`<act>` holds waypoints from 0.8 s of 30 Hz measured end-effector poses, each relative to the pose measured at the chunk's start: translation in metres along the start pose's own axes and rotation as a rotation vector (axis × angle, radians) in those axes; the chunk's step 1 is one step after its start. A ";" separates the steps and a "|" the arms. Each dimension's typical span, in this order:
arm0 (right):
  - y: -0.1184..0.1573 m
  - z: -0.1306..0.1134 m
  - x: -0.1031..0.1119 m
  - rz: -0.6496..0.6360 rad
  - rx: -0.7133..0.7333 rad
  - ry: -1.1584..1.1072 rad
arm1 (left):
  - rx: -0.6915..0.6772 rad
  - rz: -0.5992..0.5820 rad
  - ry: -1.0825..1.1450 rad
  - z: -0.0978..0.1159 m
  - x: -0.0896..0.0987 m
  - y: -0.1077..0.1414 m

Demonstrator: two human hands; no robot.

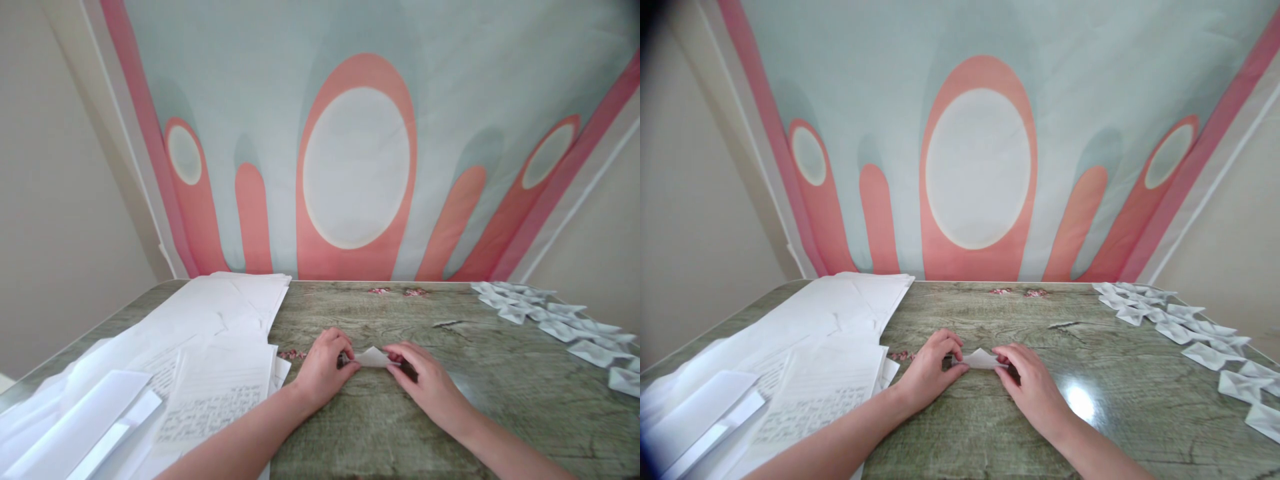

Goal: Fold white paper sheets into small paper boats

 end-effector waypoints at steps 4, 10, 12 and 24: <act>-0.001 -0.007 0.002 -0.002 0.039 0.004 | -0.029 -0.009 0.010 0.003 0.000 0.000; 0.001 -0.025 0.005 0.013 0.153 0.015 | -0.113 -0.052 -0.028 0.013 -0.001 0.003; 0.002 -0.031 0.005 0.021 0.199 0.020 | -0.138 -0.061 -0.014 0.017 -0.002 0.004; 0.009 -0.040 0.034 0.343 0.268 -0.040 | -0.102 0.082 0.206 0.019 0.003 0.005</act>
Point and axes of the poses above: each hand's wrist, its own y-axis away from the middle knuckle, its own x-axis out of the back of the hand, z = x × y, the point moved 8 cm from there along -y, towards the middle knuckle
